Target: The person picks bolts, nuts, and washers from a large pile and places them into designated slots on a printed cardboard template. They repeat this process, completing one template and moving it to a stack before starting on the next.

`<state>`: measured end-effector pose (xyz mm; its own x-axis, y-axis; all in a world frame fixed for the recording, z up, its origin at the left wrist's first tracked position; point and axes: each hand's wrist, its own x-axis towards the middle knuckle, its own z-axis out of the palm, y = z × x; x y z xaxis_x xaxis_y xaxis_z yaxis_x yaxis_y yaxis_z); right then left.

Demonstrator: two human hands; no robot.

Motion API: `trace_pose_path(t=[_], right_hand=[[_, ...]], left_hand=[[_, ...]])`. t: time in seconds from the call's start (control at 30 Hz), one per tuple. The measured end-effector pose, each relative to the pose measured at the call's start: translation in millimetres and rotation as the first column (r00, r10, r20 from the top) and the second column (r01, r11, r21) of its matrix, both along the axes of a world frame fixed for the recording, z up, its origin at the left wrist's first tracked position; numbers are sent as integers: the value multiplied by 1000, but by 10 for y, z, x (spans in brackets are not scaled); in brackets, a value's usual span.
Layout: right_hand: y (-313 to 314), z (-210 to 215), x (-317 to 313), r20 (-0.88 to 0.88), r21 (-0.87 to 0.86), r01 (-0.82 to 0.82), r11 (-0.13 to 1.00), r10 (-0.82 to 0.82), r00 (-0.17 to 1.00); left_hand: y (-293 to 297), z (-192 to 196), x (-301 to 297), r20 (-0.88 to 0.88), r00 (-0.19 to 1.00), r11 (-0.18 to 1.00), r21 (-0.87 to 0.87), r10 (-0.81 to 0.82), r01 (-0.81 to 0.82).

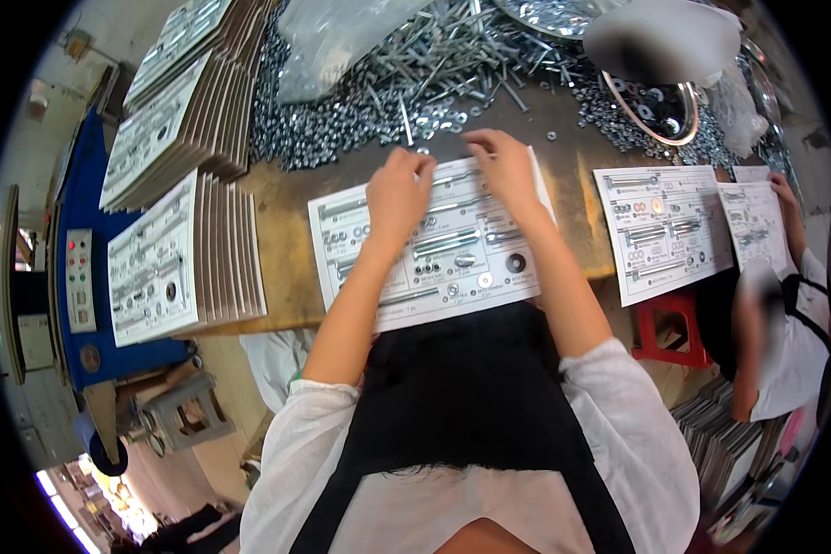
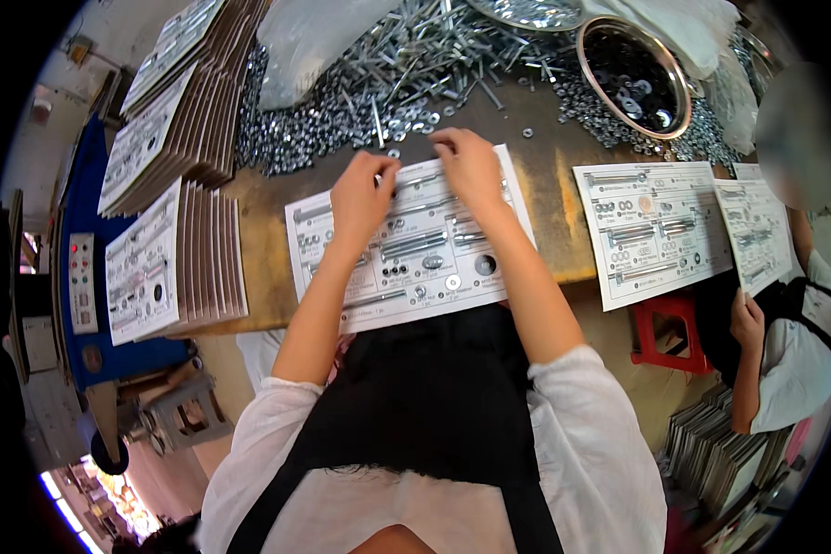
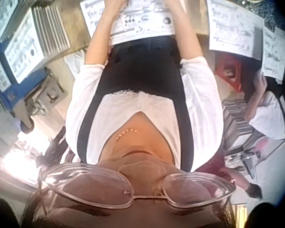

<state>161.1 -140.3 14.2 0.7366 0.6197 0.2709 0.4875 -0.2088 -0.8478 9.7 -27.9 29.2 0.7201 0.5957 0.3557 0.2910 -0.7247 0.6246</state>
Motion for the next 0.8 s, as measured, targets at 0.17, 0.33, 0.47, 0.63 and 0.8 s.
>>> trace_pose_path(t=[0.17, 0.33, 0.47, 0.63, 0.8], right_hand=[[640, -582, 265, 271, -216, 207, 954, -145, 952], [942, -651, 156, 424, -164, 182, 970, -97, 900], [782, -540, 82, 336, -126, 229, 965, -175, 925], [735, -594, 220, 240, -164, 208, 964, -165, 957], [752, -563, 271, -61, -46, 190, 981, -192, 979]], left_hand=[[496, -364, 673, -388, 916, 965, 262, 100, 6], [924, -515, 574, -371, 928, 946, 315, 43, 82], [840, -342, 691, -467, 883, 935, 333, 53, 120], [512, -246, 842, -352, 936, 997, 66, -11, 36], [523, -350, 802, -234, 969, 996, 20, -81, 88]])
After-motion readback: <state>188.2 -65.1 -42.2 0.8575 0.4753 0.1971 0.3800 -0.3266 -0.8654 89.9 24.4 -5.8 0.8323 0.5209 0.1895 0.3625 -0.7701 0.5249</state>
